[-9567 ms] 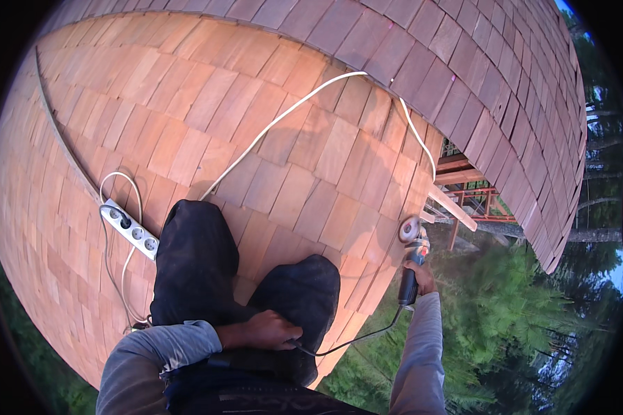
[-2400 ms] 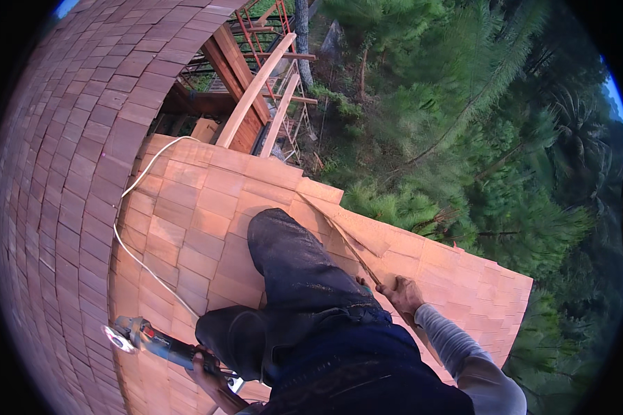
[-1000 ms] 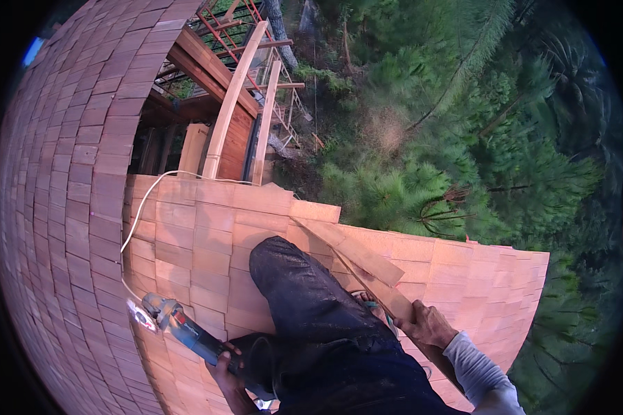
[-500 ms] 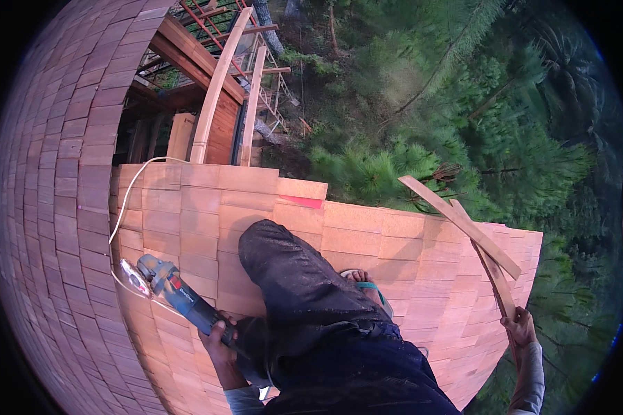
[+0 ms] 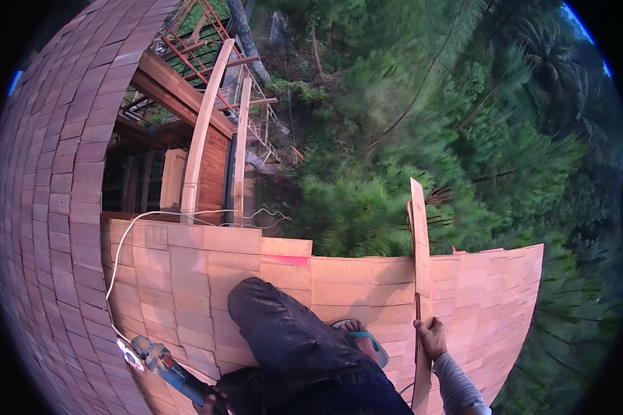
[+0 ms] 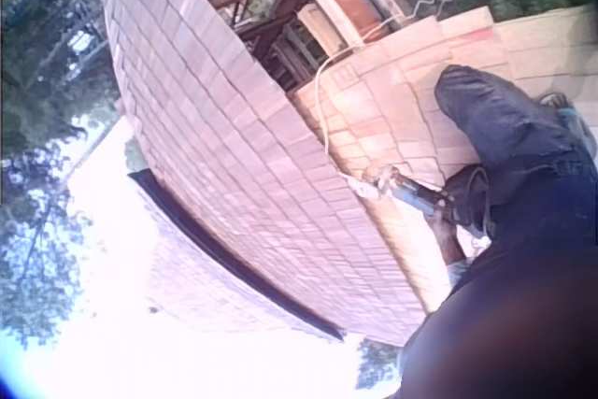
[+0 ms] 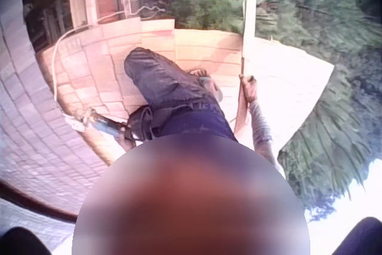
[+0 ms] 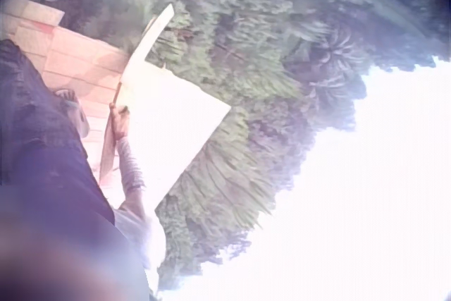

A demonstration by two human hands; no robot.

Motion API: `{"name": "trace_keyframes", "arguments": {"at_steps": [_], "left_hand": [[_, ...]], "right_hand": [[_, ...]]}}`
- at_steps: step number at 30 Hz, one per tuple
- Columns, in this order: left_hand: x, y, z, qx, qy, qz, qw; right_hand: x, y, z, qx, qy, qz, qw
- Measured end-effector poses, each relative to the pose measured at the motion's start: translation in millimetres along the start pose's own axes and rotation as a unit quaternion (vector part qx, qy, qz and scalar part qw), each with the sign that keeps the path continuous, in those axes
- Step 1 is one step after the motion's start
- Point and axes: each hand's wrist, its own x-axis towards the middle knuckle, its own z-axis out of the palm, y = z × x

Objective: The person uses an angle grinder to smooth the edge of a wooden roof shingle, then places and adjusts shingles on a curved roof. They use red tape to mark alignment and continue smoothing edges with the grinder.

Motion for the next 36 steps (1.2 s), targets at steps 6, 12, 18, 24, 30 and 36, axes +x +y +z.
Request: {"name": "trace_keyframes", "arguments": {"at_steps": [6, 12, 18, 24, 30, 36], "left_hand": [[12, -4, -3, -0.007, -0.051, -0.040, 0.998], [6, -8, 16, 0.039, -0.072, -0.055, 0.995], [1, -14, 23, 0.001, -0.108, -0.057, 0.993], [2, -24, 14, 0.012, -0.083, -0.056, 0.995], [2, -22, 25, 0.055, -0.027, -0.046, 0.997], [17, -29, 24, 0.004, -0.089, -0.064, 0.994]], "right_hand": [[3, -13, -5, -0.030, -0.019, -0.032, 0.999], [9, -27, -5, -0.114, -0.014, -0.072, 0.991], [25, -43, 3, -0.137, -0.023, -0.126, 0.982], [46, -47, 10, -0.109, -0.040, -0.160, 0.980], [73, -43, 15, -0.169, -0.056, -0.128, 0.976], [86, -79, 9, -0.052, -0.174, -0.036, 0.983]]}}
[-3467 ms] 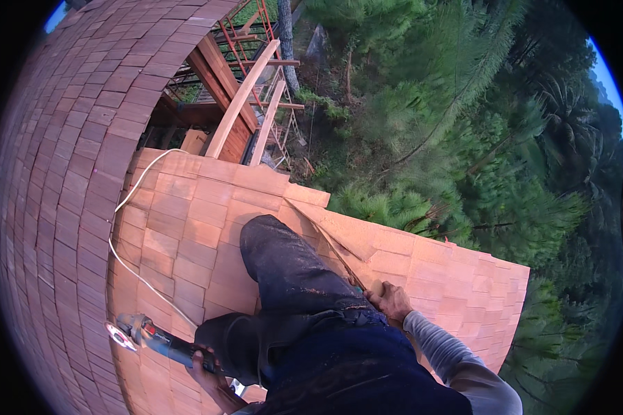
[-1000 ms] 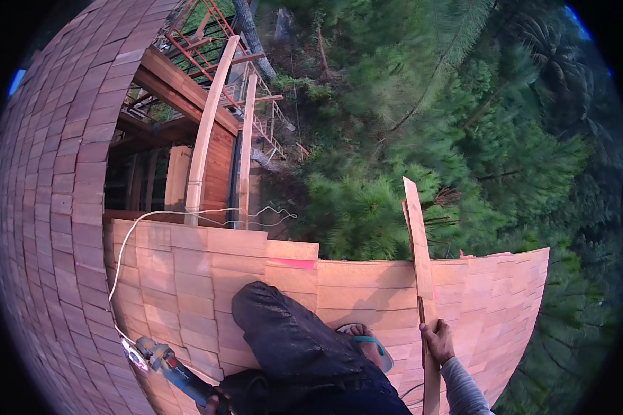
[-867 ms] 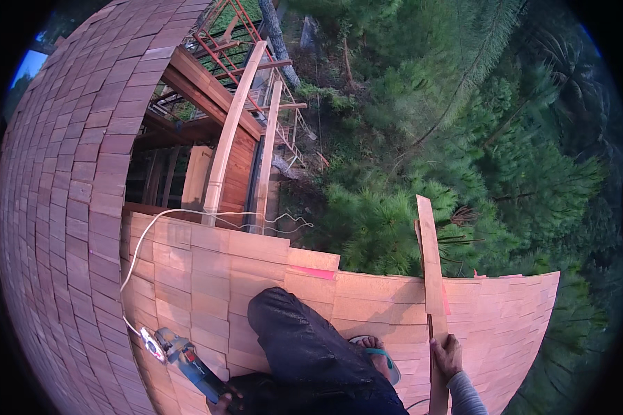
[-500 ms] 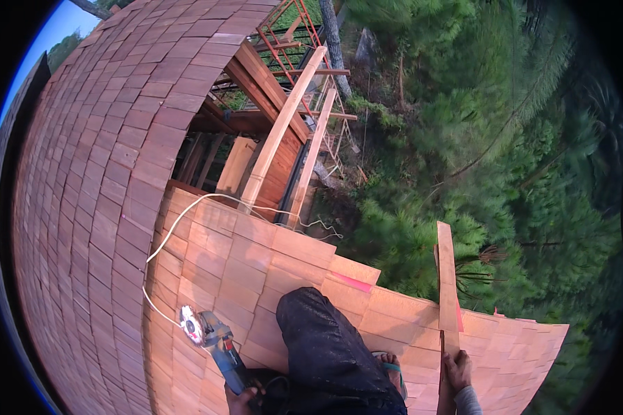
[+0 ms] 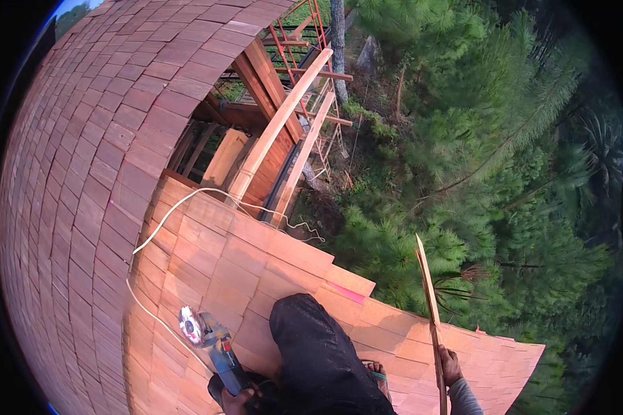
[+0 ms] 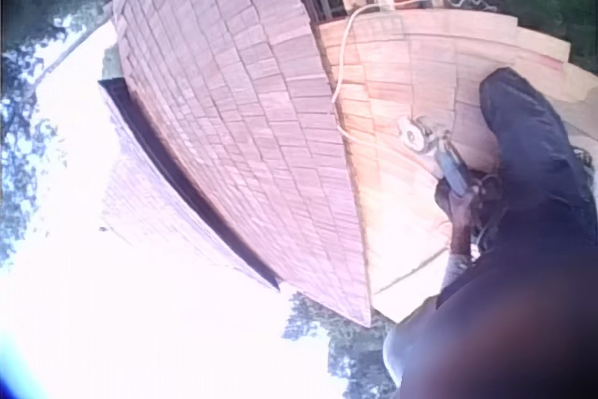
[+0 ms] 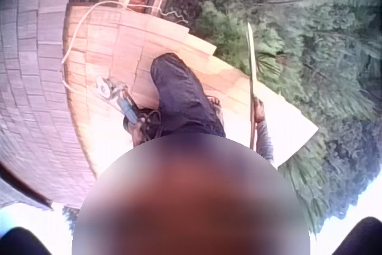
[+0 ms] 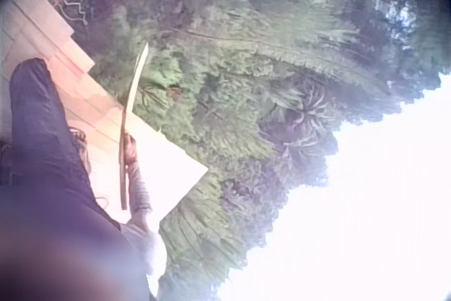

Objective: The person uses an angle grinder to smooth the edge of a wooden roof shingle, then places and adjusts shingles on a curved roof. They use red tape to mark alignment and continue smoothing edges with the grinder.

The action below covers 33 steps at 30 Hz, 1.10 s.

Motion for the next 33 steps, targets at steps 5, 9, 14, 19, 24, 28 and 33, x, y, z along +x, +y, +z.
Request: {"name": "trace_keyframes", "arguments": {"at_steps": [5, 9, 14, 19, 24, 28, 33], "left_hand": [[6, -12, -12, -0.018, 0.011, -0.044, 0.999], [1, -14, -9, -0.021, 0.037, -0.027, 0.999], [-7, -17, -6, -0.011, 0.061, -0.035, 0.997], [-7, -28, -21, -0.009, 0.013, -0.017, 1.000], [-11, -29, -24, -0.051, 0.110, -0.074, 0.990], [-21, -16, -19, -0.037, 0.066, -0.075, 0.994], [-30, -10, -20, -0.037, 0.069, -0.069, 0.995]], "right_hand": [[6, -42, 7, 0.579, -0.262, 0.165, 0.754], [13, -67, 14, 0.591, -0.296, 0.166, 0.732], [28, -76, 14, 0.537, -0.325, 0.148, 0.764], [42, -79, 22, -0.023, -0.090, 0.014, 0.996], [43, -91, 25, -0.168, -0.046, -0.079, 0.981], [55, -104, 24, -0.150, -0.082, -0.021, 0.985], [127, -170, 59, -0.205, -0.087, -0.111, 0.969]]}}
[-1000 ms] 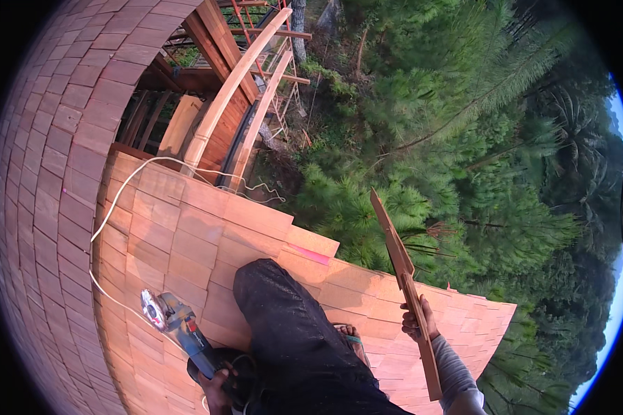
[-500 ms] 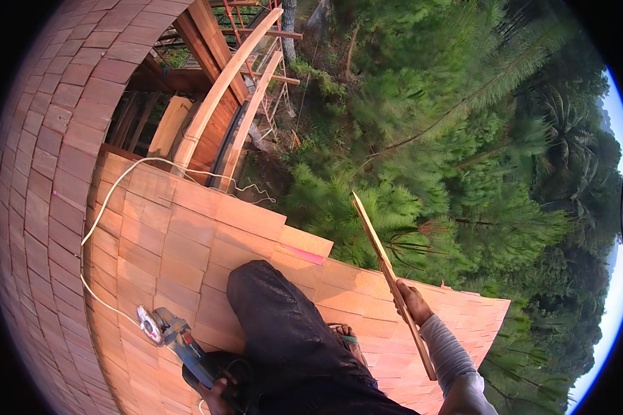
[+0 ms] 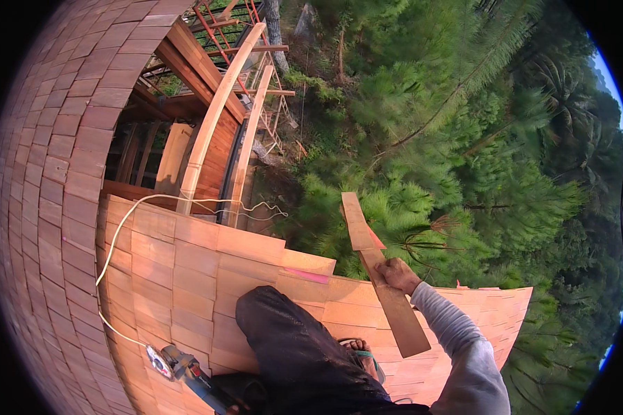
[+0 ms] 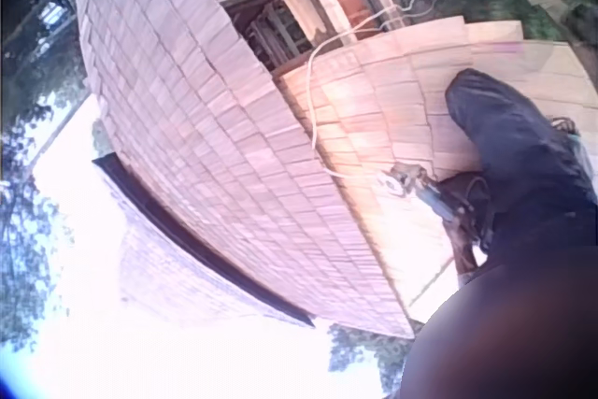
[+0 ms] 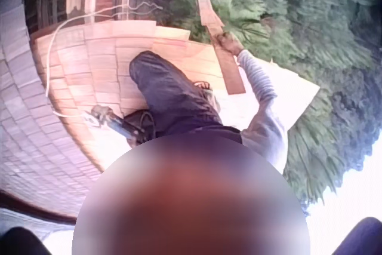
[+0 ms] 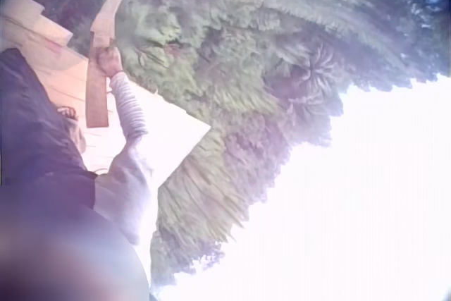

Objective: The person uses an angle grinder to smooth the edge of a wooden roof shingle, then places and adjusts shingles on a curved roof. They use red tape to mark alignment and continue smoothing edges with the grinder.

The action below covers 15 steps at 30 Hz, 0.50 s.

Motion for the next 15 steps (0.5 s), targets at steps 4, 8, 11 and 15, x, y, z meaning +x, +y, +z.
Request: {"name": "trace_keyframes", "arguments": {"at_steps": [4, 8, 11, 15], "left_hand": [[-2, 1, 0, -0.014, 0.004, 0.015, 1.000], [-16, 8, 2, 0.018, 0.067, 0.011, 0.998], [-27, 7, 2, 0.026, 0.093, 0.062, 0.993], [-27, -7, -6, 0.018, 0.019, 0.057, 0.998]], "right_hand": [[118, -111, -42, 0.109, 0.055, 0.006, 0.992], [192, -199, -115, 0.420, 0.028, -0.068, 0.904], [187, -195, -116, 0.473, -0.021, -0.205, 0.857], [129, -119, -48, 0.319, 0.009, -0.249, 0.914]]}}
